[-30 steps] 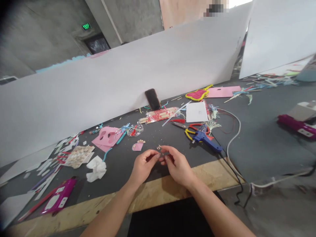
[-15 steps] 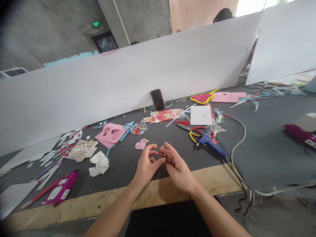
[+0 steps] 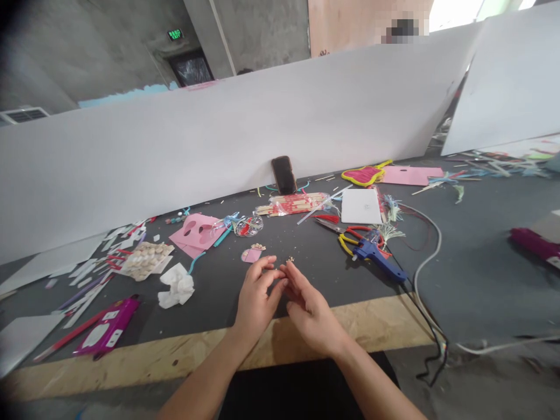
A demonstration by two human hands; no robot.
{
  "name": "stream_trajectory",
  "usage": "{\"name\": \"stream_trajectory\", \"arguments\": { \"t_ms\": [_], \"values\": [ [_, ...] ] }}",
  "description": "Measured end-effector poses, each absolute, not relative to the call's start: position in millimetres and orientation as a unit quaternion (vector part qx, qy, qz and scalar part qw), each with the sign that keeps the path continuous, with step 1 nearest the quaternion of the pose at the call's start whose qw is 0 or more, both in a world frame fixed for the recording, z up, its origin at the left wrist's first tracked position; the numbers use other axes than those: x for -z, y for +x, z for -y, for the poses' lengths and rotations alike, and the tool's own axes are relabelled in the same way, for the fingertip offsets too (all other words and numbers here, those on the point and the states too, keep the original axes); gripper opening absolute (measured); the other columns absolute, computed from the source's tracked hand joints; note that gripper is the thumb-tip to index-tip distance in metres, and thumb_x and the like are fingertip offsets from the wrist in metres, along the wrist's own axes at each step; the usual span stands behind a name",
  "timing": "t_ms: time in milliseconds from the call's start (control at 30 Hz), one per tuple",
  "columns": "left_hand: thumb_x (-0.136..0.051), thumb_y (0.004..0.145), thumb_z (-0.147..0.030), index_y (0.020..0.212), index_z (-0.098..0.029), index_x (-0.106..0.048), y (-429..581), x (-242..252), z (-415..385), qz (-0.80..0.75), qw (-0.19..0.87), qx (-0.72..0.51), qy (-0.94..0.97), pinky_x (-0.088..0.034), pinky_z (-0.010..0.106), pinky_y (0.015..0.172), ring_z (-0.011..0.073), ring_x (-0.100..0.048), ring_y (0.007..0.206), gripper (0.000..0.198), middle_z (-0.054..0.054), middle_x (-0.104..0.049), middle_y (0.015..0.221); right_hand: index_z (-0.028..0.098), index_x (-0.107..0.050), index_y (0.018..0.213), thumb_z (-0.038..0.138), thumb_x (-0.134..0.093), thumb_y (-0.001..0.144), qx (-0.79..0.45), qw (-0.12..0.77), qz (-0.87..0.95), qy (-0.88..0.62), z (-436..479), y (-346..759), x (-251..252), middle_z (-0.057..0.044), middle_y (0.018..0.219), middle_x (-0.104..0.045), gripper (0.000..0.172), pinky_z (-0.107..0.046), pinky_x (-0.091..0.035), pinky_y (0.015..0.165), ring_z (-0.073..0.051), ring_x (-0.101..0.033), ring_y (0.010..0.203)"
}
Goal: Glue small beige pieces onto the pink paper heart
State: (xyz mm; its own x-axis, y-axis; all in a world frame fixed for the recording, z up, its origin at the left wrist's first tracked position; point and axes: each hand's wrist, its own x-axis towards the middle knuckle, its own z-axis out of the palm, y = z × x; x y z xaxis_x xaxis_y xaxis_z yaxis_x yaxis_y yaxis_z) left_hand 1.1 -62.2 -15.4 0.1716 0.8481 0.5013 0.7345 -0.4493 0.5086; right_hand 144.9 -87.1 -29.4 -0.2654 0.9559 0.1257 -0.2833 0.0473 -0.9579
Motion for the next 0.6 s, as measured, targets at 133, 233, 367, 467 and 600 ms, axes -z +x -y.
{"name": "stream_trajectory", "arguments": {
  "t_ms": [133,233,367,467,600],
  "values": [
    [-0.057,0.085,-0.022,0.089,-0.021,-0.067,-0.4,17.8,62.2,-0.509,0.058,-0.375,0.772,-0.048,0.041,0.091,0.0235,-0.055,0.106,0.011,0.009,-0.058,0.115,0.031,-0.044,0.137,0.013,-0.058,0.075,-0.624,0.523,0.480,-0.328,86.7,143.8,28.3,-0.005,0.144,-0.043,0.066,-0.045,-0.029,0.111,-0.022,-0.038,0.133],
    [-0.056,0.086,-0.021,0.091,-0.022,-0.067,-1.5,19.6,62.6,-0.492,0.034,-0.375,0.785,-0.048,0.040,0.091,0.0237,-0.055,0.106,0.012,0.009,-0.060,0.112,0.034,-0.045,0.135,0.012,-0.059,0.075,-0.647,0.526,0.452,-0.316,86.7,143.6,25.4,-0.005,0.143,-0.045,0.065,-0.044,-0.029,0.111,-0.020,-0.039,0.132],
    [-0.053,0.089,-0.023,0.090,-0.021,-0.068,-2.8,19.7,63.5,-0.473,-0.002,-0.373,0.798,-0.049,0.039,0.089,0.0230,-0.056,0.103,0.015,0.009,-0.061,0.109,0.034,-0.044,0.133,0.015,-0.060,0.076,-0.670,0.535,0.420,-0.297,87.0,142.9,21.9,-0.006,0.144,-0.044,0.062,-0.045,-0.029,0.110,-0.020,-0.039,0.132],
    [-0.051,0.090,-0.023,0.091,-0.021,-0.067,-2.9,18.2,64.6,-0.467,-0.005,-0.375,0.801,-0.048,0.040,0.089,0.0228,-0.057,0.102,0.017,0.009,-0.062,0.107,0.033,-0.047,0.130,0.019,-0.063,0.077,-0.672,0.544,0.413,-0.287,86.4,141.5,20.7,-0.007,0.142,-0.047,0.058,-0.045,-0.029,0.110,-0.022,-0.040,0.132],
    [-0.052,0.089,-0.023,0.089,-0.022,-0.067,-4.9,15.6,64.5,-0.487,0.059,-0.395,0.777,-0.048,0.039,0.092,0.0222,-0.056,0.105,0.016,0.008,-0.061,0.109,0.033,-0.049,0.127,0.025,-0.067,0.077,-0.659,0.552,0.416,-0.296,84.3,140.6,19.8,-0.007,0.140,-0.048,0.054,-0.044,-0.034,0.108,-0.023,-0.044,0.129]
  ]
}}
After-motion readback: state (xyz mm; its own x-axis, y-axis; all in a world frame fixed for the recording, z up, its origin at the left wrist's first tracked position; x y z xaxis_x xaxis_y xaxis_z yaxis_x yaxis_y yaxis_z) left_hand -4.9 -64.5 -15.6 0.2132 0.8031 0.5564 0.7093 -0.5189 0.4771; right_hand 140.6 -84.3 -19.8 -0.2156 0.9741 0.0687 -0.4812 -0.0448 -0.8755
